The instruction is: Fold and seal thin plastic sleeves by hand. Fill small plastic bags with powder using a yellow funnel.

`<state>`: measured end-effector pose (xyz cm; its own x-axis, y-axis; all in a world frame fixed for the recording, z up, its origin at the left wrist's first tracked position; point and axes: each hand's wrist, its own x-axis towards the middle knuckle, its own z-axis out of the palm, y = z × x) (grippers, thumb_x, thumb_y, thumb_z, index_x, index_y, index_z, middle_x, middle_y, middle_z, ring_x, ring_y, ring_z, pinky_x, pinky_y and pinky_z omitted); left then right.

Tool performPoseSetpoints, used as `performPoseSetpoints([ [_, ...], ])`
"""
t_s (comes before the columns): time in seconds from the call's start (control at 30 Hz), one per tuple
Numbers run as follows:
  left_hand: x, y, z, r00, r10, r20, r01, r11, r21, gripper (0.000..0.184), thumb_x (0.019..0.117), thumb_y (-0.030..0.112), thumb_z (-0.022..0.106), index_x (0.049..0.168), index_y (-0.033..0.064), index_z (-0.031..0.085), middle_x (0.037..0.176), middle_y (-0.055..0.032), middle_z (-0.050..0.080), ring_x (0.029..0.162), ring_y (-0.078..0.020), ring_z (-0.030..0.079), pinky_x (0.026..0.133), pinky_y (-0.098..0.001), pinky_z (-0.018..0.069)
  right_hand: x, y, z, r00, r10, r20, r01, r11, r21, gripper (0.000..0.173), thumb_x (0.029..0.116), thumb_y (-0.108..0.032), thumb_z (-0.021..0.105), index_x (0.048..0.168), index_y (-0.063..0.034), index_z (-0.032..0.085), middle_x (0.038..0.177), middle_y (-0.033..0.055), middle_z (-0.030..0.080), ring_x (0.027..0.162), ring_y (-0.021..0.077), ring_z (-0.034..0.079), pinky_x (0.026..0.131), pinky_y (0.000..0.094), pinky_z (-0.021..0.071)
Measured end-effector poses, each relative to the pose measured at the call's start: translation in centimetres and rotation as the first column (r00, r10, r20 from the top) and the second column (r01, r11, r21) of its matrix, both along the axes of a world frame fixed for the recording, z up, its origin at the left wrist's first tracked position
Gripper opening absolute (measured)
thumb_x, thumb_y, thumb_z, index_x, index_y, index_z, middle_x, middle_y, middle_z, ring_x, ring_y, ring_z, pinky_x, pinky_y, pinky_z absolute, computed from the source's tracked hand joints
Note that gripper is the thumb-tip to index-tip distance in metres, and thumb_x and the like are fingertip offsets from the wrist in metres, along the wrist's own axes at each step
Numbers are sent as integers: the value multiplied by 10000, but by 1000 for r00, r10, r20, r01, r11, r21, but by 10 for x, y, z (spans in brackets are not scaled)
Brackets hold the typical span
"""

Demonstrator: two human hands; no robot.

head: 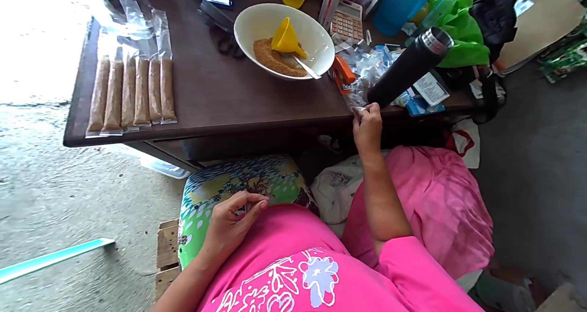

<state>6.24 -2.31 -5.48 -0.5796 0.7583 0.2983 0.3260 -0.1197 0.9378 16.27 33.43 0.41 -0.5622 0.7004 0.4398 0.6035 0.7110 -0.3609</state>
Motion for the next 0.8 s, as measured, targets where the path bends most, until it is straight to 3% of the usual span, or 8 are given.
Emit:
performPoseSetpoints([
  [0.13,0,1,0,1000,-3,1,3,1000,-11,203,992,257,660,1000,73,746,939,32,747,867,-7,686,823,-181,561,-3,0,6,995,-48,89,56,995,-85,199,959,51,581,1096,122,707,1212,313,588,1141,425,610,1003,480,513],
  [0.27,0,1,-1,1000,1,6,-1,1000,-8,198,994,251,660,1000,74,748,936,33,746,860,-6,685,815,-176,561,1,2,11,995,-73,66,74,997,-14,190,928,-65,633,1050,43,731,1181,259,616,1076,412,636,875,533,548],
  [0.33,-1,0,-1,1000,-2,6,2,1000,-3,201,995,253,658,1002,72,746,939,31,747,864,-8,686,818,-178,562,3,0,12,998,-52,35,52,999,-1,242,920,-140,705,1085,37,716,1201,259,618,1082,420,637,872,555,541],
  [0.5,-1,0,-1,1000,-10,3,10,1000,-11,203,994,251,659,1009,69,746,936,30,743,864,-8,683,814,-184,563,4,1,7,999,26,43,-23,997,-68,210,979,-25,604,1118,29,753,1093,254,644,997,368,666,897,478,564],
  [0.57,-1,0,-1,1000,-11,-5,11,1000,-13,201,995,251,658,1009,72,748,941,29,744,867,-10,685,817,-185,564,3,-1,9,996,-1,86,9,996,-90,217,985,-22,589,1122,21,753,1125,253,638,1028,376,659,907,495,555],
  [0.7,0,0,0,1000,-12,12,12,1000,-6,211,1014,241,633,1027,59,738,955,27,749,868,-17,694,826,-194,573,7,-1,8,998,-13,59,10,999,53,207,972,-103,611,1085,-28,767,1209,229,644,1089,405,636,865,578,511],
  [0.8,3,8,9,997,-22,68,24,1000,-19,232,1067,156,507,1119,22,689,893,65,705,747,27,642,704,-146,555,11,-5,7,999,12,41,-15,997,75,226,972,-198,654,1106,-65,778,1348,199,613,1165,398,611,918,591,482],
])
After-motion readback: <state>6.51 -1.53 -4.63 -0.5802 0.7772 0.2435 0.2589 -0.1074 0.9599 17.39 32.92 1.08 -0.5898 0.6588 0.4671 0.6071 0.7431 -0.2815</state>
